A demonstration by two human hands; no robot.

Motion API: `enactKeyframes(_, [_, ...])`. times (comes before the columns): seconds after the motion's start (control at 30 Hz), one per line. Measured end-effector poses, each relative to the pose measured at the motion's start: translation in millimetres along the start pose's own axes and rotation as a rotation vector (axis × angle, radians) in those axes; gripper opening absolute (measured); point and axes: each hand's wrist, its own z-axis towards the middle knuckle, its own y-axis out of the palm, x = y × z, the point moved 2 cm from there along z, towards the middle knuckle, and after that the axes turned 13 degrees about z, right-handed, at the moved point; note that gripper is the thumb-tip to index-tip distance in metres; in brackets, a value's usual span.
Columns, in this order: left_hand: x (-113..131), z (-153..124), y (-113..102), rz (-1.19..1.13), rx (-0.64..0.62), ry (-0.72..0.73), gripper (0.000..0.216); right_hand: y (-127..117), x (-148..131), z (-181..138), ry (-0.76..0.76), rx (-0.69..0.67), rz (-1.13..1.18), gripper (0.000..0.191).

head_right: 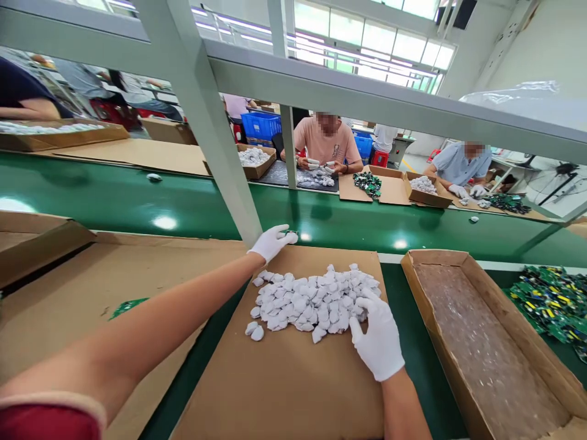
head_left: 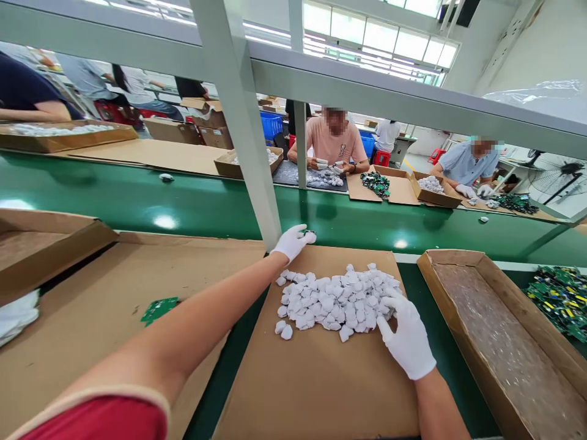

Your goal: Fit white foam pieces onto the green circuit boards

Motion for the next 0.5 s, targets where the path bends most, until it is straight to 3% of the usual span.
enactKeyframes(0.13, [-2.2,30.9,11.1,0.145,0.006,-0.016,0.039,3.2,9.3,-5.4,0.017,0.016,0.052,0.021])
enactKeyframes(0.27, [-5.7,42.9,6.6,0.31,0.028,-0.036,0.036,2.7,15.0,-6.9,0.009,0.056,0.032,0.03])
enactKeyframes(0.37, [-4.0,30.5,3.5,0.403,0.051,0.011,0.047,2.1,15.9,-5.0,0.054,-0.006,0.072,0.022])
enactKeyframes(0.5, [-4.1,-2.3,-5.9,0.472,0.036,0.144,0.069,1.5,21.2,-2.5,0.338,-0.019,0.17,0.026])
